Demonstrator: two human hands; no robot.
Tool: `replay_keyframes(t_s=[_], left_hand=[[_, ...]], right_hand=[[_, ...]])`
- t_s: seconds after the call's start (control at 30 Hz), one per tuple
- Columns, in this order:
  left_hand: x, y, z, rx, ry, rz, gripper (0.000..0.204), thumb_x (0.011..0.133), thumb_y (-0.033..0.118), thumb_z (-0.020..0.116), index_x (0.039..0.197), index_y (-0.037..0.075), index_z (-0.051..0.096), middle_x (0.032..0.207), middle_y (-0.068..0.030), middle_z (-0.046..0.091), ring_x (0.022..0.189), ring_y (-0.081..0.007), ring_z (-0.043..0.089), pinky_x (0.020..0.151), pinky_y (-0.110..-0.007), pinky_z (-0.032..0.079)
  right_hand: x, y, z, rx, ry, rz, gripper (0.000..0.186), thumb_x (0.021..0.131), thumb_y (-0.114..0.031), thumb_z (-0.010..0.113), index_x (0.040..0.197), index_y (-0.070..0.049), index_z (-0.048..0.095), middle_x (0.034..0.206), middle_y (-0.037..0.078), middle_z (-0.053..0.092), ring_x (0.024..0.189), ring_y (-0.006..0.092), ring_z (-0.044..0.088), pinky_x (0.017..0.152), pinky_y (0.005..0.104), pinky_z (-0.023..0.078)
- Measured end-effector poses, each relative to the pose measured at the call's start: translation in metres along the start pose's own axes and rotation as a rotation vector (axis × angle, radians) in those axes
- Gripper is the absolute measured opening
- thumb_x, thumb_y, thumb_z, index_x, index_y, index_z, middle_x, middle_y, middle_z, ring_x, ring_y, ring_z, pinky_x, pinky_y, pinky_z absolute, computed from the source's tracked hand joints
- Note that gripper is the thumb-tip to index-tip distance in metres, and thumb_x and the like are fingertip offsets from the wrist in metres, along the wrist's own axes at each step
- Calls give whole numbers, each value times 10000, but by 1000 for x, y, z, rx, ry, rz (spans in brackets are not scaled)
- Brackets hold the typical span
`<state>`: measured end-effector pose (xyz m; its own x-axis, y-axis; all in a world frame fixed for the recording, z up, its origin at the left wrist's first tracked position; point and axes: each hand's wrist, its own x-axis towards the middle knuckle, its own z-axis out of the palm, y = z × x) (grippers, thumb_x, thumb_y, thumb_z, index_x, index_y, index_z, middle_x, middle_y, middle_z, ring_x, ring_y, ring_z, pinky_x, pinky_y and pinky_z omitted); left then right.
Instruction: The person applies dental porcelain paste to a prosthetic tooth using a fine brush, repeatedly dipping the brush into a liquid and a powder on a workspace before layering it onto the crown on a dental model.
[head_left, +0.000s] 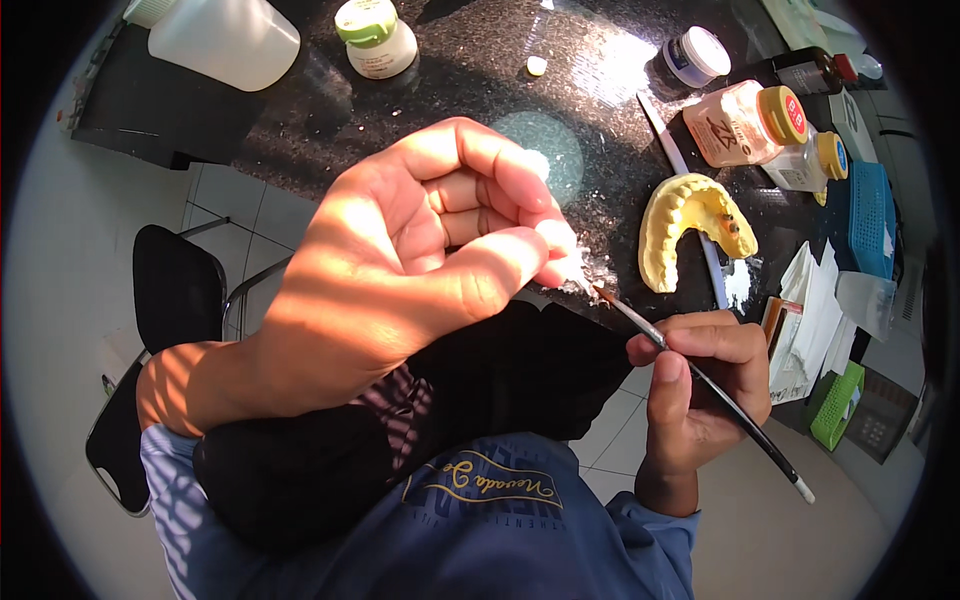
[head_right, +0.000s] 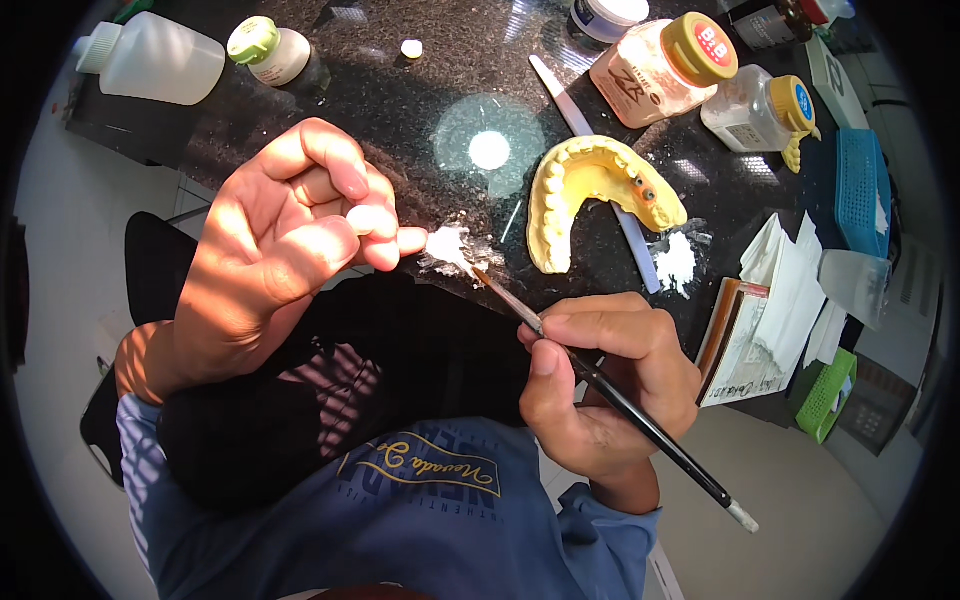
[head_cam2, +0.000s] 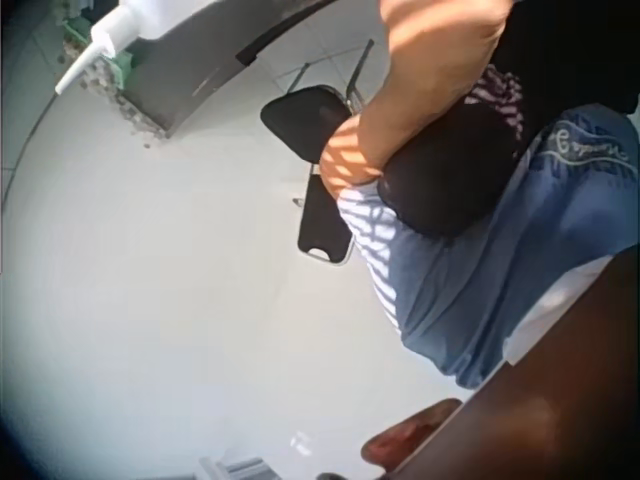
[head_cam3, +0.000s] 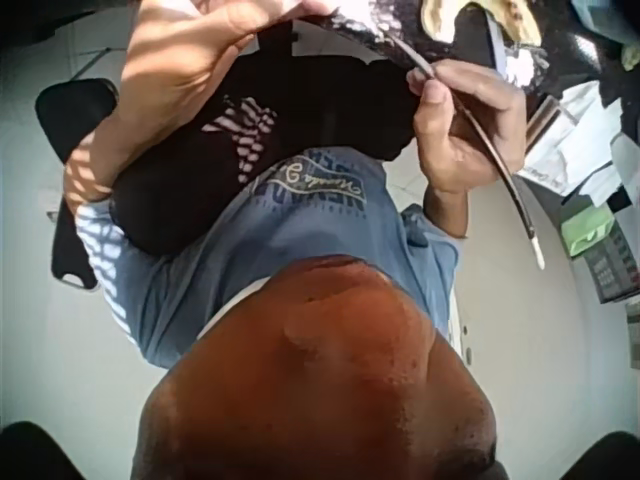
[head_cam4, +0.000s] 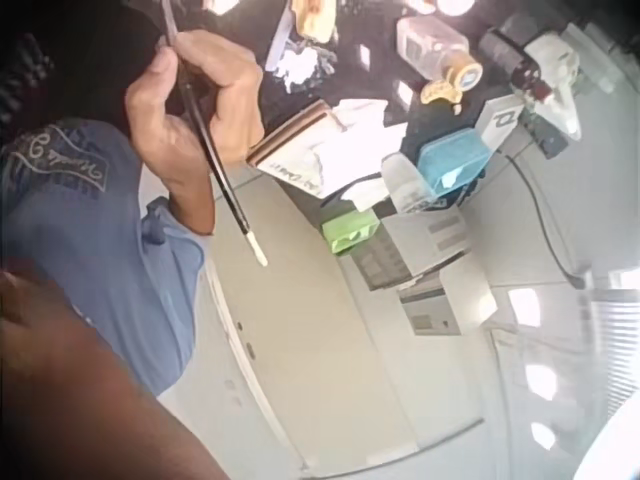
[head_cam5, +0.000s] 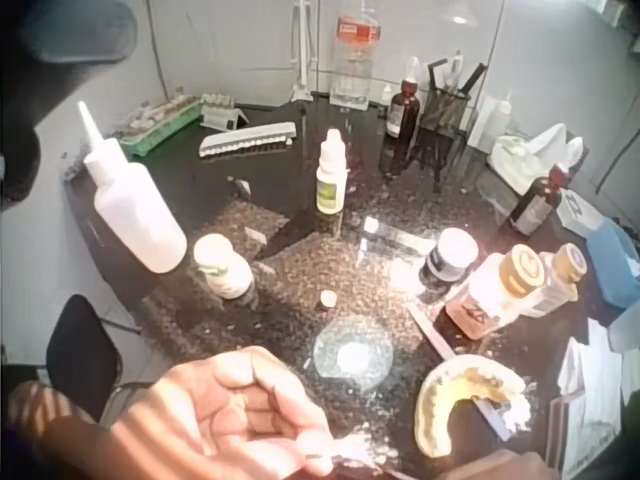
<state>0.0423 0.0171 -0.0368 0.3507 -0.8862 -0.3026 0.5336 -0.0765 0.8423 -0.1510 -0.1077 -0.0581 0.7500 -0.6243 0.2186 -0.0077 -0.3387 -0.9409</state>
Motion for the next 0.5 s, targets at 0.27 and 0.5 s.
replay_keyframes(t_s=[0.27,0.5], left_hand=[[4,-1,2,-18,36,-6,192,830,-64,456,1005,14,452,919,-90,545,846,-135,580,962,-388,468],[5,-2,3,-29,72,7,175,826,-68,447,978,17,466,867,-80,550,815,-130,583,923,-369,497]], right_hand=[[3,1,1,-47,-9,-4,180,748,68,660,896,46,560,793,177,642,673,168,644,619,246,529],[4,0,1,-20,-1,21,167,757,75,655,892,47,562,793,173,644,670,156,649,611,238,531]])
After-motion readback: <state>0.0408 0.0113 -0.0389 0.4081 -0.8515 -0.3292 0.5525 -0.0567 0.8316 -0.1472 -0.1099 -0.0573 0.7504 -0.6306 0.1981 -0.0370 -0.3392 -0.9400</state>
